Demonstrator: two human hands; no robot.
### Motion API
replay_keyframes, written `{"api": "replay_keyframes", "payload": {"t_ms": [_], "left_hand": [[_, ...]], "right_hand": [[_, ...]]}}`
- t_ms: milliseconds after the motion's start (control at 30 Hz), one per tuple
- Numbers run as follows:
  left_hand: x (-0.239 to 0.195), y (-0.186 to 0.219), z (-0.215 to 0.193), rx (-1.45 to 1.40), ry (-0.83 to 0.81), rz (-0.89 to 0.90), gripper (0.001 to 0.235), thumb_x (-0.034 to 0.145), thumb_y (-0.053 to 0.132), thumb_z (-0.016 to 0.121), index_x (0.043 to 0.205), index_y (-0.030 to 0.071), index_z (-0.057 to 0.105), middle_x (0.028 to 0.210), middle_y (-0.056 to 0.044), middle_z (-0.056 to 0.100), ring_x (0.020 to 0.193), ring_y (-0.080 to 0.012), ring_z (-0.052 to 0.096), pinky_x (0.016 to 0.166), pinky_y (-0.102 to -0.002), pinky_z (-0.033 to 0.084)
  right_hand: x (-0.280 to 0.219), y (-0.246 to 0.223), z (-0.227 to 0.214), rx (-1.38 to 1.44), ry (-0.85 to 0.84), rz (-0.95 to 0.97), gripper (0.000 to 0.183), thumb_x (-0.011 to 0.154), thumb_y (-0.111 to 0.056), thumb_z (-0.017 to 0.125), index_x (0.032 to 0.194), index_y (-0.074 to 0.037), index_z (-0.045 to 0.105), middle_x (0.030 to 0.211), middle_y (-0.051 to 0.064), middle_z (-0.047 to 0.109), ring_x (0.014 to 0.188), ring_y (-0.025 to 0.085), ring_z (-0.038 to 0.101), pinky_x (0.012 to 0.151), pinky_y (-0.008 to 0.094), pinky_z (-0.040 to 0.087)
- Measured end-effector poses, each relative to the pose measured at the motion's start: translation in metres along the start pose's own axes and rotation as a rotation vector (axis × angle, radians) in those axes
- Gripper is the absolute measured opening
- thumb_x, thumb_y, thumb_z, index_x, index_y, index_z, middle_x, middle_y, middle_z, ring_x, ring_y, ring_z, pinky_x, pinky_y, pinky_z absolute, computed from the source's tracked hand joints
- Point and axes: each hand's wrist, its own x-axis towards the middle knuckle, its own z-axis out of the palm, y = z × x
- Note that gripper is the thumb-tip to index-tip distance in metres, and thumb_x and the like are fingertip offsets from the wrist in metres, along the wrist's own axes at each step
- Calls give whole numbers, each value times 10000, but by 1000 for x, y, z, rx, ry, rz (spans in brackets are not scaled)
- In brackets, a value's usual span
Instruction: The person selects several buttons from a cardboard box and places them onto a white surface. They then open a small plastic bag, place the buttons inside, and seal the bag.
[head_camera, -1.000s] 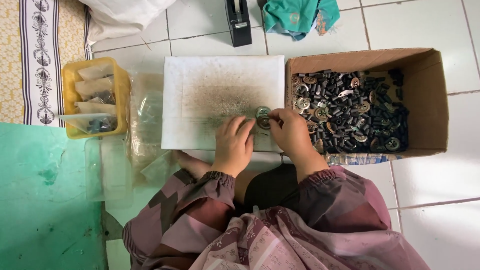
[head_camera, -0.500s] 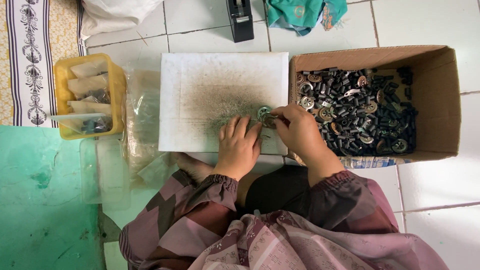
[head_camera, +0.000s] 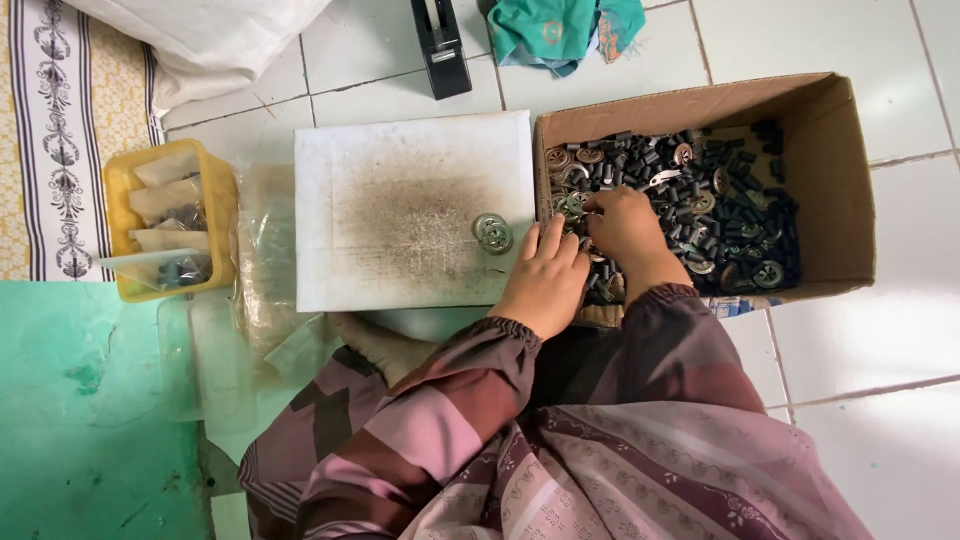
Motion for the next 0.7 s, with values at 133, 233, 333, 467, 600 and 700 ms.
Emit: {"api": "replay_keyframes", "payload": {"t_ms": [133, 233, 333, 467, 600, 700], "left_hand": [[-4, -13, 53, 136, -51, 63, 158, 912, 118, 722, 1054, 52, 705, 1249, -173, 602, 1480, -410, 359, 1199, -582, 273], [-4, -11, 48, 134, -115, 51, 145, 945, 100, 663, 1077, 41, 665, 1247, -173, 580, 1497, -409, 333, 1234, -602, 228], [-5, -14, 55, 149, -44, 51, 174, 927, 111, 687, 1089, 48, 677, 1245, -161, 594, 1492, -389, 352, 1230, -594, 227], [-4, -16, 69, 113, 25, 30, 176, 921, 151, 660, 1061, 45, 668, 1213, -161, 597, 1473, -385, 382, 1225, -593, 248], [-4, -16, 58, 105, 111, 26, 190, 956, 90, 638, 1144, 70, 653, 1291, -143, 554, 1453, -374, 402, 1199, -563, 333], [-17, -12, 17, -46, 77, -93, 253, 998, 104, 583, 1241, 144, 641, 1353, -101, 532, 1492, -355, 361, 1198, -560, 348]], "right_hand": [[14, -9, 25, -118, 100, -95, 273, 878, -249, 733, 1130, -164, 790, 1059, 100, 671, 1088, 339, 648, 889, 417, 589], [11, -22, 21, -320, -1, 19, 364, 897, -421, 640, 1172, -211, 755, 1111, 41, 625, 1144, 288, 538, 891, 412, 540], [20, -10, 45, -428, 85, -49, 318, 864, -399, 677, 1102, -206, 767, 1096, 21, 633, 1123, 266, 511, 867, 397, 482], [27, 7, 63, -468, 197, -78, 210, 876, -319, 618, 981, -228, 775, 1023, -15, 666, 1104, 262, 501, 862, 407, 429], [15, -8, 32, -469, 299, -68, 147, 854, -218, 641, 871, -235, 786, 868, -73, 648, 991, 200, 539, 850, 378, 382], [-8, -35, -1, -235, 450, -77, 94, 873, -274, 727, 939, -245, 787, 877, -57, 612, 993, 168, 571, 895, 350, 420]]}}
